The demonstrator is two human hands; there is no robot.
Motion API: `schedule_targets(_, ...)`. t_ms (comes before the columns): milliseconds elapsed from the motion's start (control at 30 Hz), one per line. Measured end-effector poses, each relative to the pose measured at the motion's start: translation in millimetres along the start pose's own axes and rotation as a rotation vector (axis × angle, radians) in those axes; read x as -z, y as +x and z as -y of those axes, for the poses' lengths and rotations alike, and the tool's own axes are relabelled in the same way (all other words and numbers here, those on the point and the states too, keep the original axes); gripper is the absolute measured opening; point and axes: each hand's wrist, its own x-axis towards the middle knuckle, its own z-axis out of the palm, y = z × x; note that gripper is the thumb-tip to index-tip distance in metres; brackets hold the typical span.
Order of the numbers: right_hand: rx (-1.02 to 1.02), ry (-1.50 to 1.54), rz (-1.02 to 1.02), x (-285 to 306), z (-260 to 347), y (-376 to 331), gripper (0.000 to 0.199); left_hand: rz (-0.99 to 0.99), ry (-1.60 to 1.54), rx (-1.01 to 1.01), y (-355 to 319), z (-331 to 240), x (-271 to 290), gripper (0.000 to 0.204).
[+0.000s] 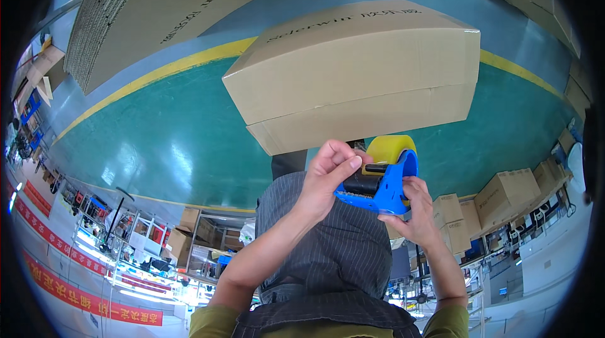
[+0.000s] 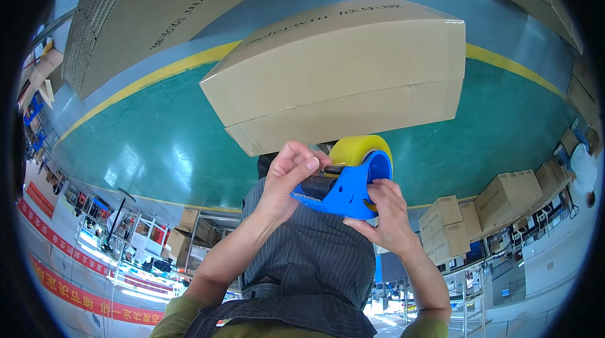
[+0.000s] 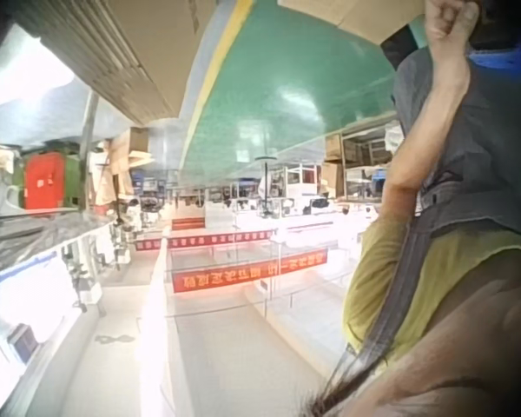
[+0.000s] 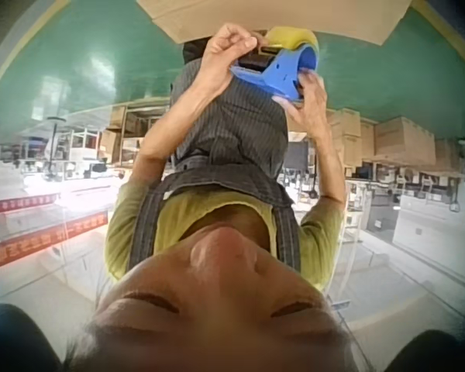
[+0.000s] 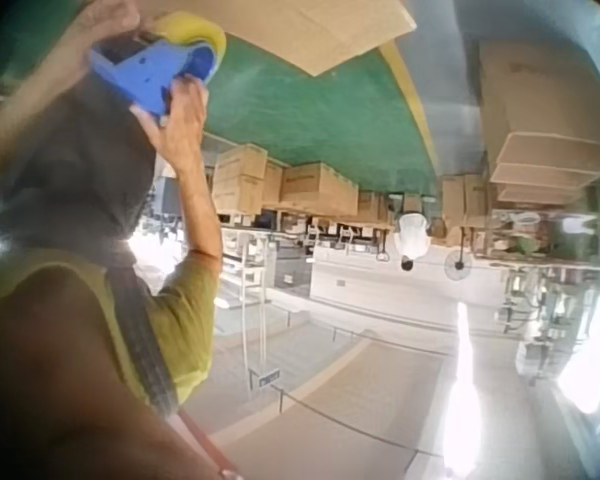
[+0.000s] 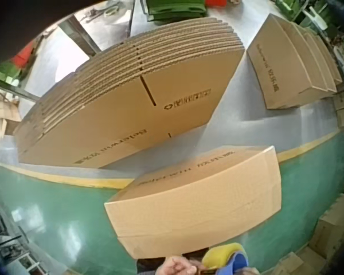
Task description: Assembling and taping a cardboard box in a factory environment.
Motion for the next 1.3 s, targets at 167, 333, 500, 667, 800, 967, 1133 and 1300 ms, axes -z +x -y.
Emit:
schedule_targets(167,0.022,-0.06,0.023,3.7,-4.0,0.0,0.065,-0.023,-0.048,0.171,6.1,-11.4,-4.9,0.019)
schedule_targets(333,0.089,-0.102,0.043,4.2,-4.7,3.7,0.064,-0.02,0.024,0.26,13.8,-11.5,2.7,0.011)
schedule_targets(500,-0.019,-0.031,0.047,0.3,-3.4,10.8,0.067,-0.07,0.158,0.029,22.7,-11.3,-1.3,0.009)
schedule_targets(667,-0.292,0.208,-0.015,-3.1,2.4,3.0,0.065,-0.125,0.349,-0.103,48.1,-15.7,-9.4,0.005)
schedule_targets(800,-0.42,0.232,-0.096,-5.5,4.8,-3.9,0.064,-0.36,0.398,-0.452,103.4,-51.7,-17.6,0.005)
schedule_targets(967,-0.534,0.392,-0.185,-14.9,12.2,28.1,0.057,-0.328,0.677,-0.274,179.0,-87.4,-7.4,0.018)
schedule_targets(1133,-0.601,0.551,-0.272,-6.5,23.9,90.2,0.048,-0.216,0.677,-0.045,223.7,-109.7,4.9,0.044)
schedule_targets(1300,-0.605,0.541,-0.245,-6.2,29.9,112.4,0.049,-0.179,0.843,-0.07,248.4,-105.7,13.2,0.044)
